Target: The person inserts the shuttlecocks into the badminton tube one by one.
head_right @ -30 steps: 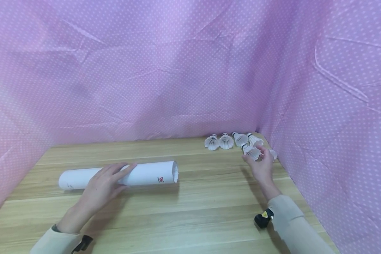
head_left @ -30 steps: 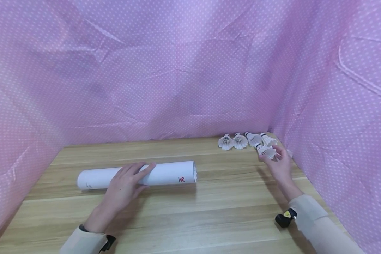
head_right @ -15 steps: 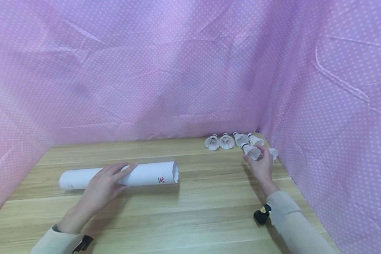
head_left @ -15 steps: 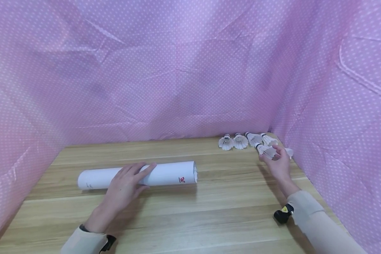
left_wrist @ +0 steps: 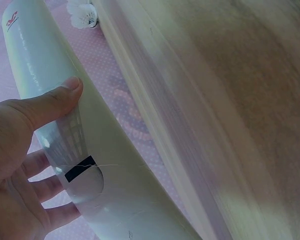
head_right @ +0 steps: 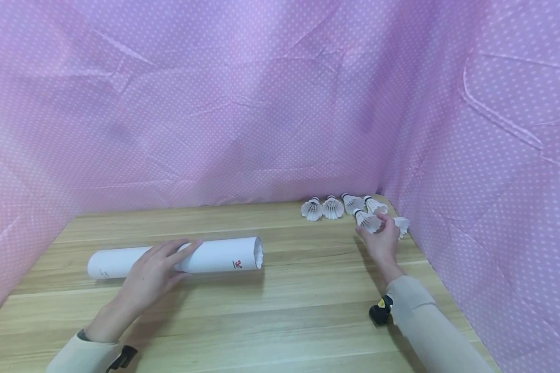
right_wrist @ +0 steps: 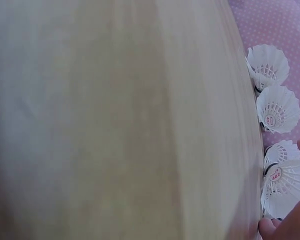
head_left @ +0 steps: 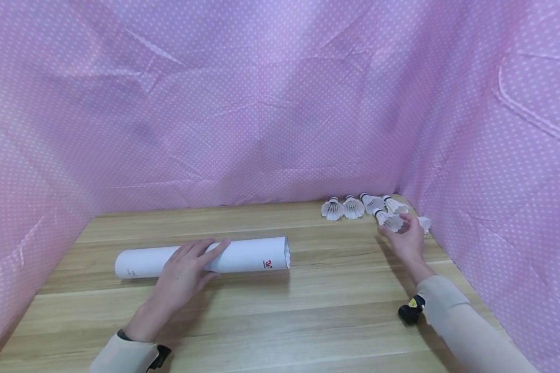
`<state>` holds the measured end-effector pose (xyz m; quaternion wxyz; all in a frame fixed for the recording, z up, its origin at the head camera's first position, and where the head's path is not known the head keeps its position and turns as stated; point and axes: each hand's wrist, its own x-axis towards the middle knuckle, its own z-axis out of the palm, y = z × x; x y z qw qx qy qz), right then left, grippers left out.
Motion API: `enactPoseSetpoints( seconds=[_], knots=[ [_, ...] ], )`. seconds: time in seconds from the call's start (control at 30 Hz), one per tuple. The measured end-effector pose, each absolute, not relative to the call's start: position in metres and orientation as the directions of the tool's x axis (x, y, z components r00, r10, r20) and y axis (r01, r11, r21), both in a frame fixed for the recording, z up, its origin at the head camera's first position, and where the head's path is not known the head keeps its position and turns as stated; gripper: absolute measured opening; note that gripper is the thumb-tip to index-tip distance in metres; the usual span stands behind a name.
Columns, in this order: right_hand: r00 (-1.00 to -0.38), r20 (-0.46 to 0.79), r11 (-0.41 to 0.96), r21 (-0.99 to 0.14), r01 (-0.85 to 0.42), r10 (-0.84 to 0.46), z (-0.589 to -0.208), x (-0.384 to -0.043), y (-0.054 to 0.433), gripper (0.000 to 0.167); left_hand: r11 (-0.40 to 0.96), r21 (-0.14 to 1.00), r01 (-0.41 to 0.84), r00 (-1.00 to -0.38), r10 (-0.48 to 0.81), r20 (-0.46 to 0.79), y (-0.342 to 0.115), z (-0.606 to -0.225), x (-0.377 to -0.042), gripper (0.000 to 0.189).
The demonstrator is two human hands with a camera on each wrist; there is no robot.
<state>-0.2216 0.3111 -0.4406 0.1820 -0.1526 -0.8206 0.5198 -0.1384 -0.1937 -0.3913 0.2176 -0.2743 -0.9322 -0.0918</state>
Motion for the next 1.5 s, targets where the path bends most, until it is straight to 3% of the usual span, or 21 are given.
enactPoseSetpoints(
  seconds=[0.9,1.5],
  knots=[
    [-0.830,0.126,0.433,-0.889,0.148,0.543,-0.446,-0.232,0.298,0.066,0.838,0.050,0.543,-0.762,0.468,0.447,-0.194,-0.390,-0.138,0.086],
    [-0.835,0.088,0.367,-0.919,0.142,0.543,-0.445,-0.226,0.299,0.059,0.848,0.059,0.527,-0.774,0.451,0.444,-0.196,-0.390,-0.136,0.087]
  ],
)
